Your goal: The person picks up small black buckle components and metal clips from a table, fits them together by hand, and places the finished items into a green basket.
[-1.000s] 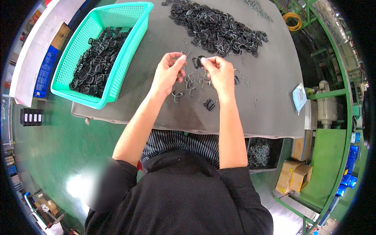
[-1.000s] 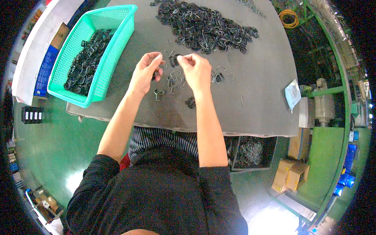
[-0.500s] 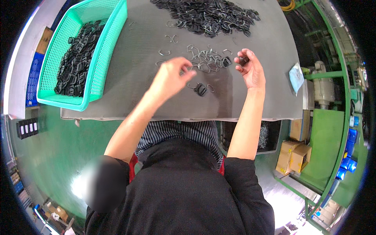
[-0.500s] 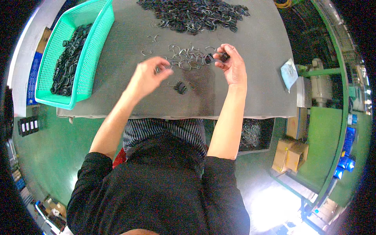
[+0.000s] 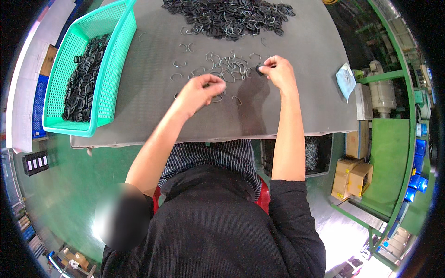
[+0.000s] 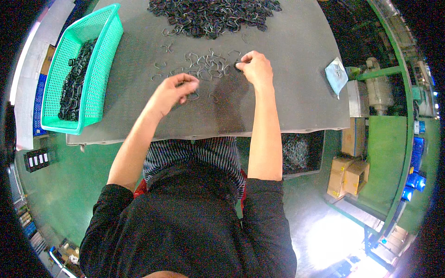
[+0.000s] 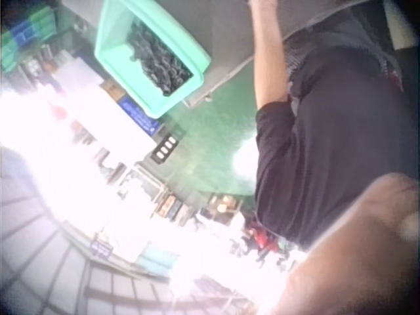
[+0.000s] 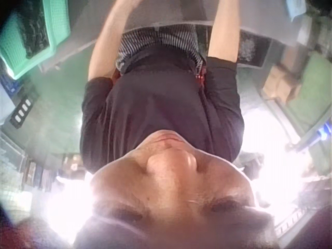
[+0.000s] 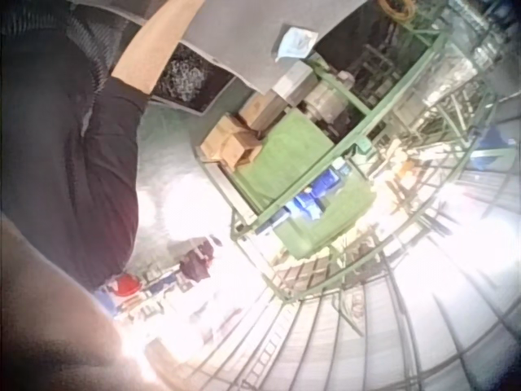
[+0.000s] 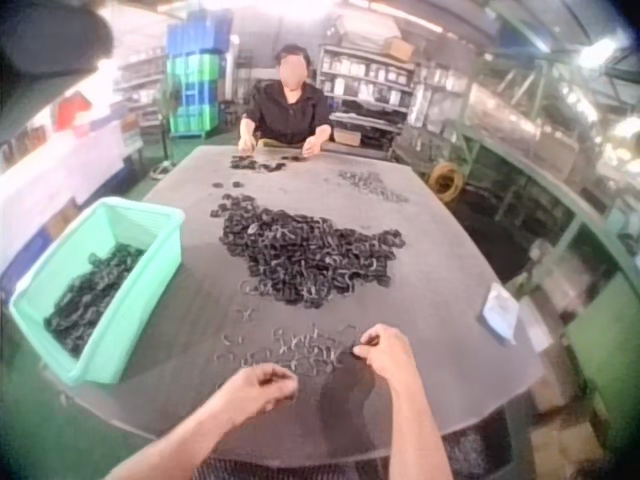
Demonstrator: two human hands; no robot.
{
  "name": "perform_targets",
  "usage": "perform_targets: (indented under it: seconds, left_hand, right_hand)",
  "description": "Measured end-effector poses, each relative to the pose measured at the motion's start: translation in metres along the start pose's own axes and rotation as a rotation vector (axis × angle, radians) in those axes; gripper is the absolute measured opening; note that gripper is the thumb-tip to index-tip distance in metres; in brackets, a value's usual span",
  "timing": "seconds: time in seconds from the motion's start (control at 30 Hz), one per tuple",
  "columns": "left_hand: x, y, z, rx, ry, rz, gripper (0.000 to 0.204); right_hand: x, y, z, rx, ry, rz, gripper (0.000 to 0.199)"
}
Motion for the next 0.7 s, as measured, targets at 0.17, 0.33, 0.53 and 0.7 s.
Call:
perform_targets:
  seconds: [0.17,0.33,0.53,0.7]
  left_hand:
    - [-0.017,0.010,0.016,0.264,-0.913,0.127,0.024]
    - [0.003,-0.005,-0.007,0.230,-1.280,0.051,0.030]
    - [0.188,-0.063,-0.101,-0.371,-1.022,-0.285,0.019]
    - [0.338,-0.116,-0.131,-0.516,0.093,-1.009,0.024]
  right_hand:
    - [-0.011,-0.042,0.077,0.247,0.256,0.068,0.032]
    - [-0.020,-0.089,0.129,0.438,0.327,0.020,0.036]
    - [0.062,-0.060,-0.035,0.218,-0.345,-0.612,0.057]
    - [-0.003,-0.026,-0.023,0.286,-0.640,-0.479,0.069]
Point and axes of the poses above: each hand's wrist, its own y-axis towards the middle knuckle, its own x-axis out of the back of the hand, z = x × y, the point moved 10 cm from there along y, towards the middle knuckle, and after that the axes turned 9 degrees about -z, right-handed, at the moved point
